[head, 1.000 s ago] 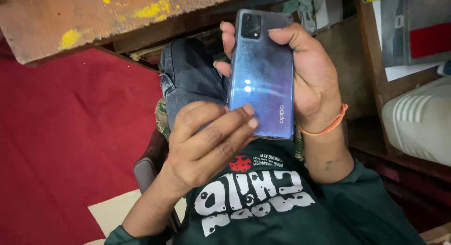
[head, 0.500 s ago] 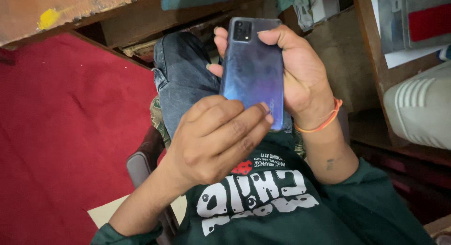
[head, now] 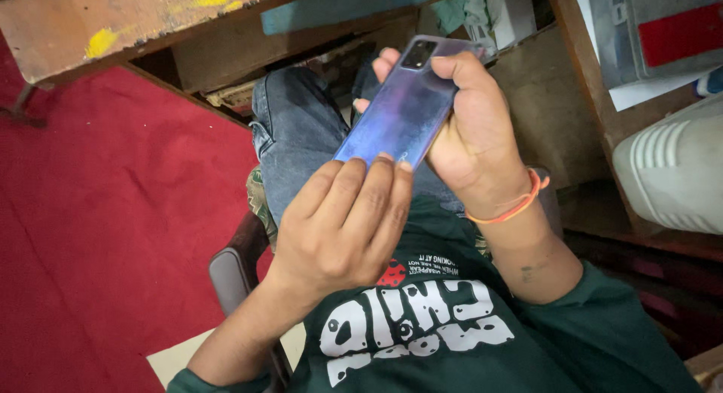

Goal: The person applies adhesive to the frame of a disassembled smartphone and then attaches the back cover. They press the cover firmly to ensure adhesion and then secure the phone with a rubber band to allow the glue to set.

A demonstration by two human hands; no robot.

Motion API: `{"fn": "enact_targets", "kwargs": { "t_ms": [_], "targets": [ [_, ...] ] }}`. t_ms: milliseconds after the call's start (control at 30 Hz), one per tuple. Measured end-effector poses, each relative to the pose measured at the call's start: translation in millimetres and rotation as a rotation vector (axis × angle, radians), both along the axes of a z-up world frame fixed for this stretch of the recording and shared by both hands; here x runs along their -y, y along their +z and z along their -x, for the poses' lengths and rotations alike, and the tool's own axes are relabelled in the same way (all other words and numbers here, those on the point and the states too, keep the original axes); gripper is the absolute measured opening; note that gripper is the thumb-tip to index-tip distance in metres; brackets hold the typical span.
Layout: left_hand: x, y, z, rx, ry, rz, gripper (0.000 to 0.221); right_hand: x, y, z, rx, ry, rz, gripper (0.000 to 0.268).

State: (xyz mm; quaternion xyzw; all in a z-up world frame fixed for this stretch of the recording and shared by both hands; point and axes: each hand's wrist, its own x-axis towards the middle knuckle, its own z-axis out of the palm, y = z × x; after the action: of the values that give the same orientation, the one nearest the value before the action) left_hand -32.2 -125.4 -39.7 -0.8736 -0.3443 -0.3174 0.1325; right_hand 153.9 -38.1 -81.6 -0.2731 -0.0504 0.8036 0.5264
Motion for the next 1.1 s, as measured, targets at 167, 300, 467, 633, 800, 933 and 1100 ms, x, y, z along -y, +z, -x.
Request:
{"fn": "enact_targets", "kwargs": {
  "t_ms": [167, 300, 467, 633, 800, 933, 1100],
  "targets": [
    [-12, -5, 8, 0.054, -0.01, -0.072, 0.018, 13, 11, 3, 0.126, -0.137, -0.226, 0.037],
    [-19, 1, 22, 0.156, -0.013, -0.009, 0.014, 23, 27, -7, 0.05, -0.147, -0.37, 0.059],
    [-31, 5, 32, 0.255, -0.015, -0.02, 0.012, 13, 27, -16, 0.085, -0.086, -0.57, 0.071],
    [-39, 10, 41, 0.329, -0.011, 0.096, 0.018, -6, 11, -25, 0.349, -0.062, -0.823, 0.067],
    [-49, 3, 50, 0.427, -0.092, 0.163, 0.024, -23, 8, -48, 0.589, 0.055, -1.049, 0.032],
    [-57, -1, 50, 0.447, -0.118, 0.176, 0.024, -29, 8, -56, 0.719, 0.102, -1.218, 0.026],
    [-58, 5, 49, 0.384, -0.063, 0.194, 0.021, -20, 9, -46, 0.669, 0.03, -1.116, 0.02]
  ]
}}
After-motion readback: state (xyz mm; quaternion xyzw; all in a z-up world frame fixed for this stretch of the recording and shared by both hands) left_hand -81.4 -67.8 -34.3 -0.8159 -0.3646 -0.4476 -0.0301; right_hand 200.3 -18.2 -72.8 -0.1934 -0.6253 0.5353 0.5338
